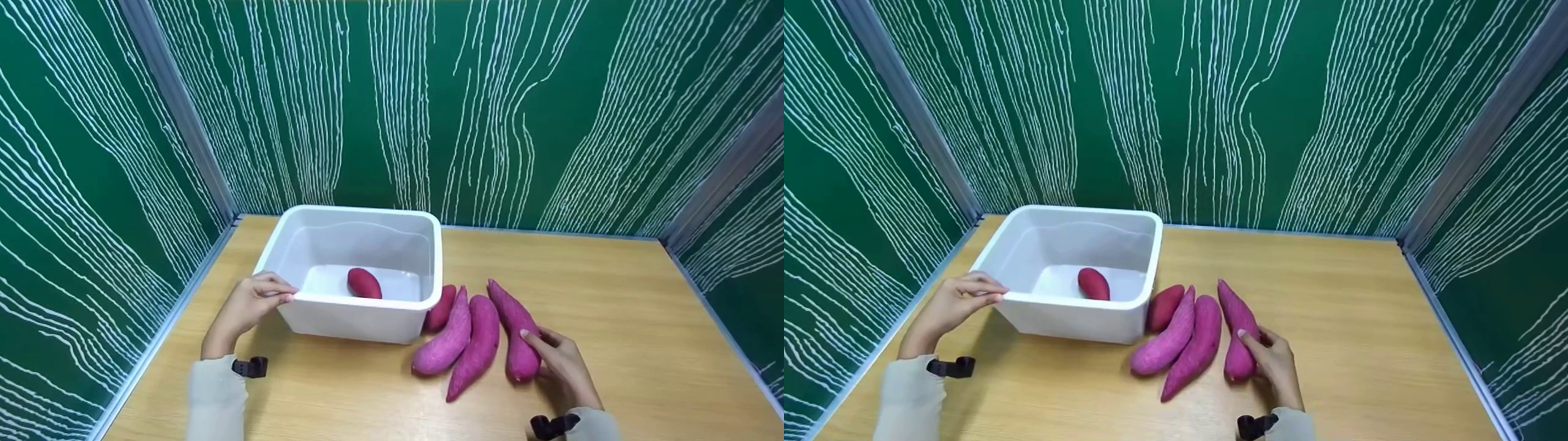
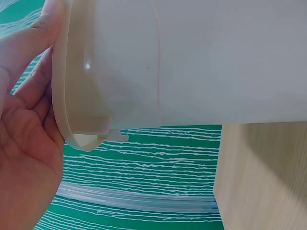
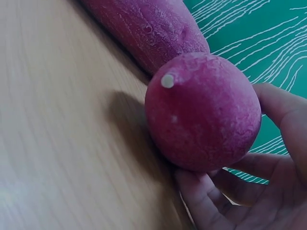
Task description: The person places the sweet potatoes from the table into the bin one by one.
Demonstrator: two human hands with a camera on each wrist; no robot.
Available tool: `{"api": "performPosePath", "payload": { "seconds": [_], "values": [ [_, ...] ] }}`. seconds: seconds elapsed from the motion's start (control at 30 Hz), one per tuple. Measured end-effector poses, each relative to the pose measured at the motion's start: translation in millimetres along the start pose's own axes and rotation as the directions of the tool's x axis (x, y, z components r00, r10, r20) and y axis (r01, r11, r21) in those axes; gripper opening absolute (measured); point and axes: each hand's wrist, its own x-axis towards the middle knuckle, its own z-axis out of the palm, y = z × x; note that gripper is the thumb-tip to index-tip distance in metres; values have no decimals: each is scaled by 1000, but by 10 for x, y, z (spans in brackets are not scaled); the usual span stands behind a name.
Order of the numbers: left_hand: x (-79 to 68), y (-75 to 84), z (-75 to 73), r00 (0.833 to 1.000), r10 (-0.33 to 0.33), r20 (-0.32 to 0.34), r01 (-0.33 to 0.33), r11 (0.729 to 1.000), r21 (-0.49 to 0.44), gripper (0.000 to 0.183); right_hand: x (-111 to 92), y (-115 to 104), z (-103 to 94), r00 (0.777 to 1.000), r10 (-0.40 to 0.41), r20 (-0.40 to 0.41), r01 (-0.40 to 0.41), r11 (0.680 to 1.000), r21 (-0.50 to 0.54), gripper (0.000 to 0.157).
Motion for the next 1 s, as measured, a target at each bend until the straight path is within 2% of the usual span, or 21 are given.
{"api": "performPosePath", "payload": {
  "seconds": [0.2,0.37,0.67,1.0],
  "values": [
    [-7,-10,-2,1000,11,-10,-11,999,-41,12,-6,-9,-9,1000,4,1,-4,999,-32,91],
    [-9,-2,0,1000,-2,-8,2,1000,-28,13,-12,-4,-32,999,12,42,-13,999,43,93],
    [0,-6,-3,1000,-16,7,16,1000,-8,12,11,-26,-73,999,29,46,-30,999,14,95],
    [1,-12,-12,1000,-14,4,14,1000,4,11,27,-102,-96,999,-11,45,11,1000,8,90]
  ]
}}
